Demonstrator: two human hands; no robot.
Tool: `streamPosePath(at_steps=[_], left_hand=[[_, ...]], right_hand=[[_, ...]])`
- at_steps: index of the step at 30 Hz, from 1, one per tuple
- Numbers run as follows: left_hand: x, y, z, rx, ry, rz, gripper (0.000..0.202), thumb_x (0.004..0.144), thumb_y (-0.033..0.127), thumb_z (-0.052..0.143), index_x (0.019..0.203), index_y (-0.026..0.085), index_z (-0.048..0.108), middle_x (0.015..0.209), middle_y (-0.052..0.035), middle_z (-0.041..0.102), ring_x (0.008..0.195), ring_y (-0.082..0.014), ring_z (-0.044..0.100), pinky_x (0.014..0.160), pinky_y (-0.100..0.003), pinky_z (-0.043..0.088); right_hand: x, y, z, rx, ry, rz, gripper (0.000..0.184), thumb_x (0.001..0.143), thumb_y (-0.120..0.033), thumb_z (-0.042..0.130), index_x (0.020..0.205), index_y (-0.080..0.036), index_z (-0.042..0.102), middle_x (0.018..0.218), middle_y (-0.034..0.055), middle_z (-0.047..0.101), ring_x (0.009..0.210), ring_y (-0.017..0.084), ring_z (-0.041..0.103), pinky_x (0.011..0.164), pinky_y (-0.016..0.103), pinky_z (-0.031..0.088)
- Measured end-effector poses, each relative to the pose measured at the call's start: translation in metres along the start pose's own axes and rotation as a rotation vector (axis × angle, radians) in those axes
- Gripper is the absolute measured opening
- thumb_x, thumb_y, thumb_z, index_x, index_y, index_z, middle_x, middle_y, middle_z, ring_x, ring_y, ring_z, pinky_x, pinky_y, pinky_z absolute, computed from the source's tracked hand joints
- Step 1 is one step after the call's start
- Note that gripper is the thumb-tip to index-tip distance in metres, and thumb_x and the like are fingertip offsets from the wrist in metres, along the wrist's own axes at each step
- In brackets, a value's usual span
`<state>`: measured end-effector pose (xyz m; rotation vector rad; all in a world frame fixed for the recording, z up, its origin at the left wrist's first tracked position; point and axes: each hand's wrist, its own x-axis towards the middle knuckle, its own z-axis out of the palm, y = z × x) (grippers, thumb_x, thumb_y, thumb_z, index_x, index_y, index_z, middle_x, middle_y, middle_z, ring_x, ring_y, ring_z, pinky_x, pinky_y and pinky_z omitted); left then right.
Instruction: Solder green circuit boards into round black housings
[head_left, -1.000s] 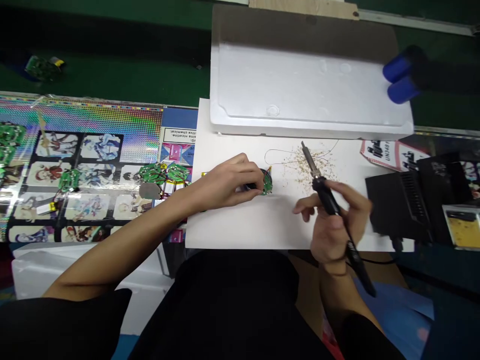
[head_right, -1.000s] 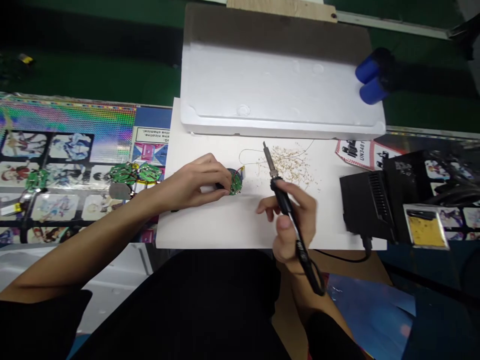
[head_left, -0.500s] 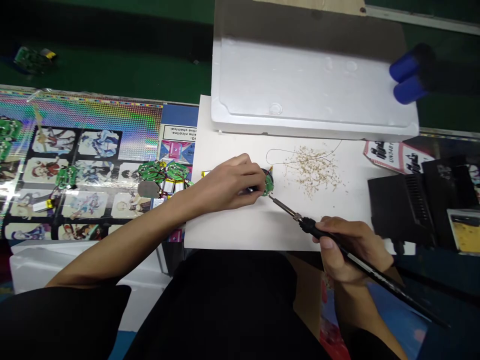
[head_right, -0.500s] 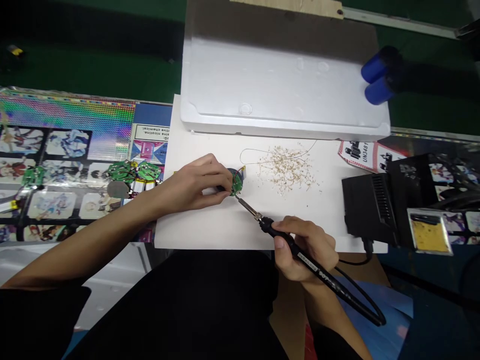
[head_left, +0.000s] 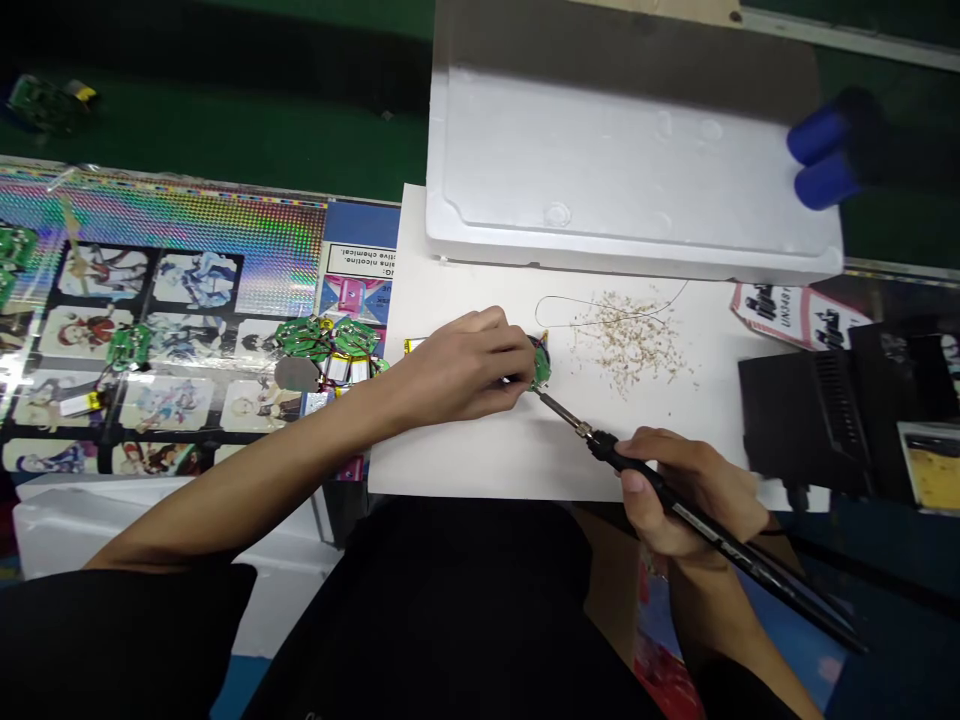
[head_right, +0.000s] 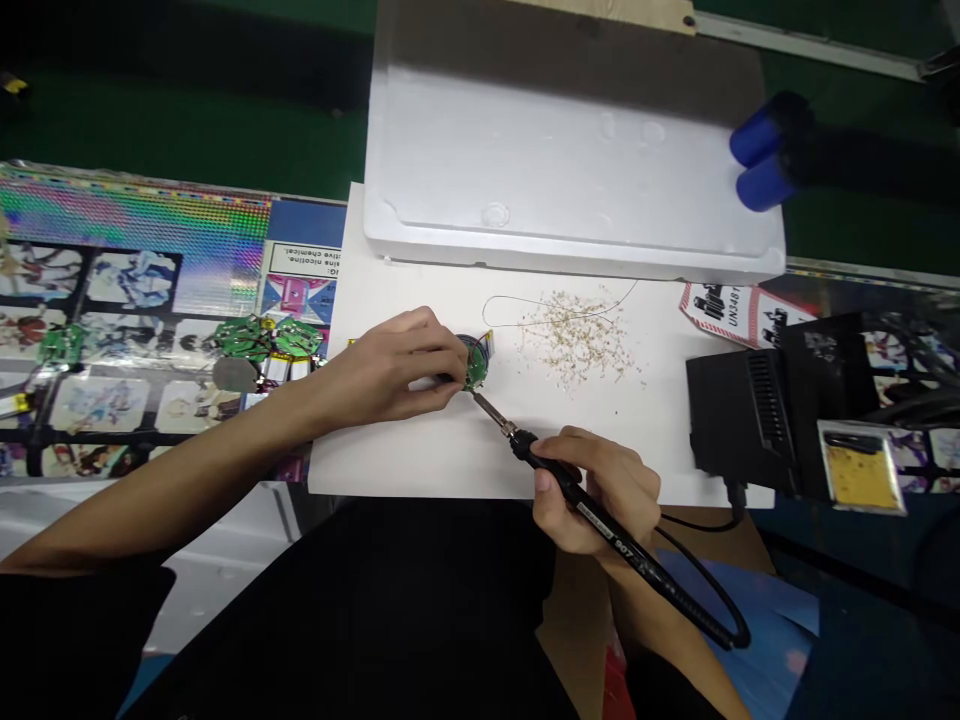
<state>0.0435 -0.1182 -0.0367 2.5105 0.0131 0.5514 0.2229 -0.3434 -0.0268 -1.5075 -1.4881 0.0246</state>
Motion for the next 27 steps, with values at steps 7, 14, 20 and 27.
streamPosePath(at_steps=[7,14,20,27], left_hand=[[-0.001,0.002,0.001,0.018,-0.012,-0.015,0.016,0.105,0.018,0.058,0.097,0.02,0.071,0.108,-0.0061,0.079,0.093,-0.021,0.063,0.088,-0.037,0.052],[-0.001,0.002,0.004,0.036,-0.003,-0.03,0.015,0.105,0.018,0.058,0.097,0.02,0.071,0.109,-0.0069,0.079,0.094,-0.0213,0.063,0.087,-0.037,0.052],[-0.003,0.001,0.006,0.036,0.023,-0.013,0.015,0.105,0.018,0.057,0.097,0.02,0.07,0.108,-0.0066,0.079,0.097,-0.0221,0.065,0.087,-0.037,0.053],[-0.001,0.003,0.005,0.024,0.011,-0.03,0.014,0.104,0.017,0.058,0.096,0.02,0.07,0.108,-0.0073,0.079,0.096,-0.022,0.065,0.087,-0.038,0.053]], right_hand=[[0.001,0.001,-0.004,-0.032,-0.078,-0.047,0.031,0.088,-0.018,0.076,0.118,-0.024,0.075,0.079,0.0014,0.077,0.055,0.019,0.07,0.043,0.028,0.055],[0.002,-0.002,-0.008,-0.15,-0.092,-0.124,0.032,0.086,-0.018,0.077,0.117,-0.025,0.076,0.082,0.0004,0.08,0.06,0.021,0.075,0.048,0.031,0.061],[0.005,-0.006,-0.011,-0.189,-0.121,-0.121,0.028,0.087,-0.018,0.078,0.114,-0.024,0.076,0.083,0.001,0.08,0.061,0.021,0.076,0.049,0.03,0.061],[0.007,-0.003,-0.009,-0.185,-0.116,-0.143,0.028,0.085,-0.019,0.079,0.113,-0.025,0.077,0.08,0.0003,0.08,0.058,0.021,0.075,0.046,0.03,0.06]])
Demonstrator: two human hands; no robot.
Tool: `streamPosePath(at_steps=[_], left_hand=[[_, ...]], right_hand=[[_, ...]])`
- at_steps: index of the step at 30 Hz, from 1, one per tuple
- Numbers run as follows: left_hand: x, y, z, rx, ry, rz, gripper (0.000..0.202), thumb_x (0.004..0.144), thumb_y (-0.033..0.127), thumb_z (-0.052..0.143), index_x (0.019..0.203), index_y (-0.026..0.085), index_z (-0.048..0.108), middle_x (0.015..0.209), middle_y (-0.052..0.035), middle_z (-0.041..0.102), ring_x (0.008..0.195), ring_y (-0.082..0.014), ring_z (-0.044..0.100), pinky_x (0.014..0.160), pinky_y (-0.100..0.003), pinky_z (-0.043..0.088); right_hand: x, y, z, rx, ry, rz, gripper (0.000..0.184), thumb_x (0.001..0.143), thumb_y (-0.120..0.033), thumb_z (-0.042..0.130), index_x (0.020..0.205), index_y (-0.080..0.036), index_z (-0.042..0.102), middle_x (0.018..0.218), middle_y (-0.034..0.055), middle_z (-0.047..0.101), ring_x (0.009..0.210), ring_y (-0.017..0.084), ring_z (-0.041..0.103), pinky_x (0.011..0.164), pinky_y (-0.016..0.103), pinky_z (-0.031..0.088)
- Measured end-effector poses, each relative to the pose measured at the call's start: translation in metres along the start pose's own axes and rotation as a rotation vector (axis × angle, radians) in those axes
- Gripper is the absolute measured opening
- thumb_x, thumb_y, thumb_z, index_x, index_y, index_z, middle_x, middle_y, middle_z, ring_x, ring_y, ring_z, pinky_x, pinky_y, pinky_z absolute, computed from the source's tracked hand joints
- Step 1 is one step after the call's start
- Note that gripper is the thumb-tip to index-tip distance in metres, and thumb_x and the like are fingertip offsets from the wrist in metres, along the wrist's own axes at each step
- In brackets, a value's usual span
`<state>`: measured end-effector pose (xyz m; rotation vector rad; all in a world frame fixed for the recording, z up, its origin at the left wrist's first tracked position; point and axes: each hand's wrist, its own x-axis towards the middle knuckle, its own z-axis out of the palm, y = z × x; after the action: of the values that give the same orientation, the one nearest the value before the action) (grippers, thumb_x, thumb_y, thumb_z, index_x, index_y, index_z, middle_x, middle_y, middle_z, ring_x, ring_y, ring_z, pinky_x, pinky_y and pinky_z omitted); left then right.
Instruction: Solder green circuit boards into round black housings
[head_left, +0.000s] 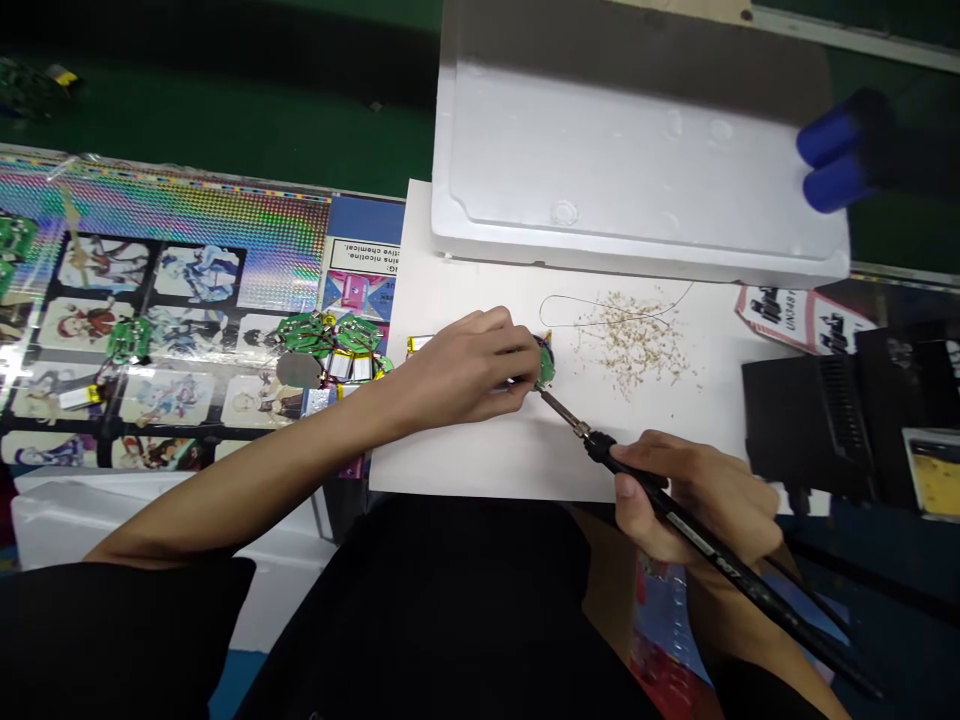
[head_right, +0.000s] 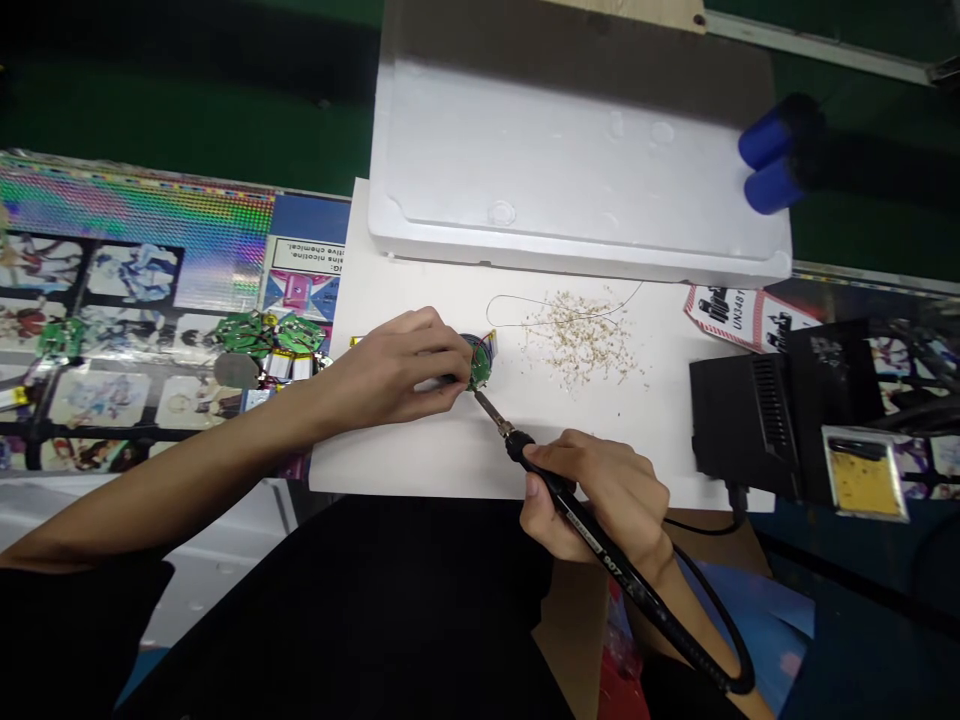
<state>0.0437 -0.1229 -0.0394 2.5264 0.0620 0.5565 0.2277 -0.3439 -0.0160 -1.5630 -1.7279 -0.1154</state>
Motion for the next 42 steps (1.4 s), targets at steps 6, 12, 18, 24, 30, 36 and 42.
streamPosePath(at_steps=[6,12,18,24,30,36,42], left_hand=[[0.0,0.0,0.0,-0.009,0.002,0.002,0.014,0.104,0.017,0.058,0.095,0.02,0.07,0.108,-0.0074,0.079,0.097,-0.0224,0.065,0.088,-0.038,0.053],[0.0,0.0,-0.001,0.002,0.001,0.012,0.016,0.104,0.016,0.057,0.095,0.02,0.07,0.107,-0.0069,0.079,0.092,-0.0217,0.063,0.086,-0.037,0.052],[0.001,-0.001,-0.001,-0.007,0.0,0.017,0.016,0.103,0.015,0.056,0.094,0.02,0.069,0.104,-0.0067,0.078,0.089,-0.0216,0.059,0.085,-0.036,0.051],[0.002,-0.002,-0.004,-0.05,-0.005,0.029,0.014,0.103,0.014,0.057,0.095,0.019,0.066,0.102,-0.0064,0.077,0.09,-0.0209,0.058,0.084,-0.034,0.051],[0.003,0.001,-0.008,-0.087,-0.058,-0.019,0.014,0.104,0.015,0.056,0.096,0.02,0.066,0.104,-0.0076,0.075,0.094,-0.0208,0.059,0.085,-0.033,0.051],[0.003,0.001,-0.01,-0.11,-0.047,-0.001,0.012,0.104,0.015,0.058,0.098,0.02,0.067,0.104,-0.0069,0.075,0.094,-0.0201,0.06,0.086,-0.033,0.051],[0.003,-0.001,-0.011,-0.097,-0.069,0.011,0.011,0.105,0.015,0.058,0.101,0.019,0.067,0.107,-0.007,0.075,0.096,-0.0206,0.06,0.087,-0.033,0.052]], right_hand=[[0.0,-0.001,-0.004,0.069,0.06,0.016,0.034,0.085,-0.014,0.078,0.118,-0.022,0.078,0.081,0.0007,0.078,0.059,0.021,0.073,0.049,0.033,0.063],[-0.018,0.008,-0.014,0.107,0.268,0.232,0.014,0.089,-0.028,0.08,0.101,-0.022,0.082,0.077,0.0053,0.075,0.06,0.025,0.074,0.054,0.04,0.064],[-0.024,0.029,-0.005,0.107,0.604,0.471,0.023,0.084,-0.045,0.082,0.087,-0.022,0.078,0.061,0.0007,0.064,0.039,0.018,0.056,0.029,0.03,0.037],[-0.03,0.04,0.007,0.213,0.66,0.565,0.029,0.081,-0.044,0.085,0.091,-0.019,0.073,0.064,-0.0037,0.066,0.04,0.014,0.056,0.03,0.024,0.039],[-0.039,0.046,0.014,0.25,0.513,0.666,0.03,0.091,-0.046,0.08,0.099,-0.018,0.071,0.069,-0.0014,0.069,0.047,0.012,0.059,0.04,0.022,0.043],[-0.04,0.048,0.02,0.311,0.497,0.701,0.03,0.093,-0.046,0.08,0.099,-0.018,0.07,0.068,-0.0015,0.068,0.044,0.01,0.053,0.04,0.022,0.04],[-0.043,0.05,0.026,0.367,0.543,0.706,0.029,0.092,-0.044,0.083,0.099,-0.018,0.071,0.068,-0.0013,0.068,0.045,0.011,0.055,0.039,0.021,0.039]])
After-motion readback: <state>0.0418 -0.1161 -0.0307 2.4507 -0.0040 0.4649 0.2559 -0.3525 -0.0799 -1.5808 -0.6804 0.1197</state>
